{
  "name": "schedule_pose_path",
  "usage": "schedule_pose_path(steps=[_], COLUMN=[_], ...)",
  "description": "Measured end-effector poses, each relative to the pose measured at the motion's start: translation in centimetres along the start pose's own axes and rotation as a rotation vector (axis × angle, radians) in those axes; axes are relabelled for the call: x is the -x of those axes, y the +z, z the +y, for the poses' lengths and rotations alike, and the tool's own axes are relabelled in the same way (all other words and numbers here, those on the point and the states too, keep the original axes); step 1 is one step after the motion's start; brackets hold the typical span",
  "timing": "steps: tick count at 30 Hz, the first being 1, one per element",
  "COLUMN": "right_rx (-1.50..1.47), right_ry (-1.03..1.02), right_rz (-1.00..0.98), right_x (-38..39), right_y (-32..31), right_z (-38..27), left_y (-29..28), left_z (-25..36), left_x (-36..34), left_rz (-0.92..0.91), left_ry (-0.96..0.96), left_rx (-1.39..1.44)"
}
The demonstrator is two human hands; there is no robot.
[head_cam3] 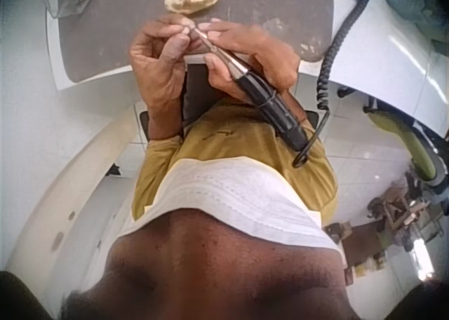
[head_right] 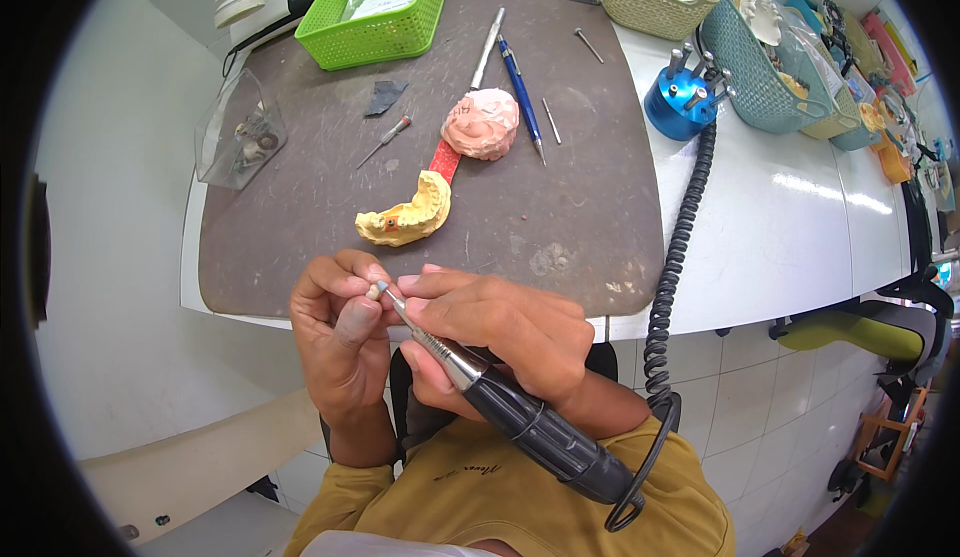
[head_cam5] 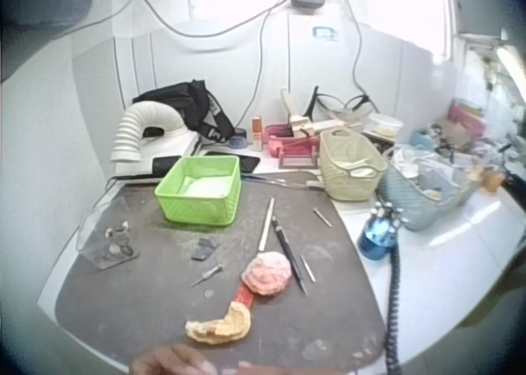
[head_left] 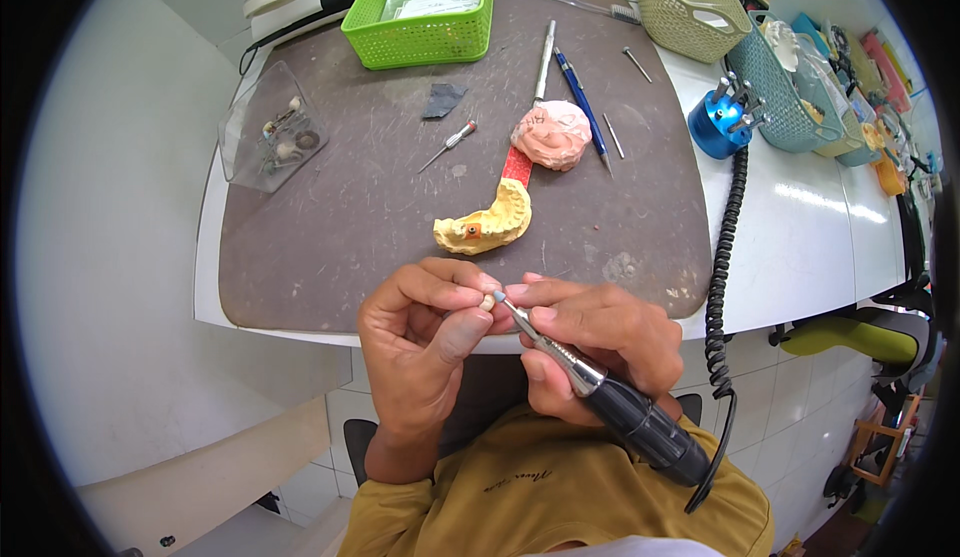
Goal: The person polishes a dental crown using a rotary tool, then places it onto a dental mold. They use a small blade to scrape the edges of the mold.
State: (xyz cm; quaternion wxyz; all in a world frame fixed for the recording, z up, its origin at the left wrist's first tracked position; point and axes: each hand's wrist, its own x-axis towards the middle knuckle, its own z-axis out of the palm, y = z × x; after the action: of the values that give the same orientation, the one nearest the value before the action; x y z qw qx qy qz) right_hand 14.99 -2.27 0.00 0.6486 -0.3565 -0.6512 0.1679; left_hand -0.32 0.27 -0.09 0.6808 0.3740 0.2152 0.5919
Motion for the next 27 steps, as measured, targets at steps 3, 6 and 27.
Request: schedule_pose_path(steps=[3,6,27], right_rx=[-0.012,-0.009,-0.487], right_ry=[0.020,-0.017,0.448], right_rz=[0.016,0.000,-0.101], right_x=[-0.3,-0.3,-0.4], right_y=[0.0,0.0,-4.2], right_z=[-0.4,-0.3,-2.2], left_y=[0.0,0.0,0.2], left_z=[-0.1,0.0,0.3], left_x=[0.0,0.0,0.0], left_rz=[-0.007,-0.015,-0.005], left_ry=[0.010,0.021,-0.022], left_rx=[-0.001,-0.005,-0.058])
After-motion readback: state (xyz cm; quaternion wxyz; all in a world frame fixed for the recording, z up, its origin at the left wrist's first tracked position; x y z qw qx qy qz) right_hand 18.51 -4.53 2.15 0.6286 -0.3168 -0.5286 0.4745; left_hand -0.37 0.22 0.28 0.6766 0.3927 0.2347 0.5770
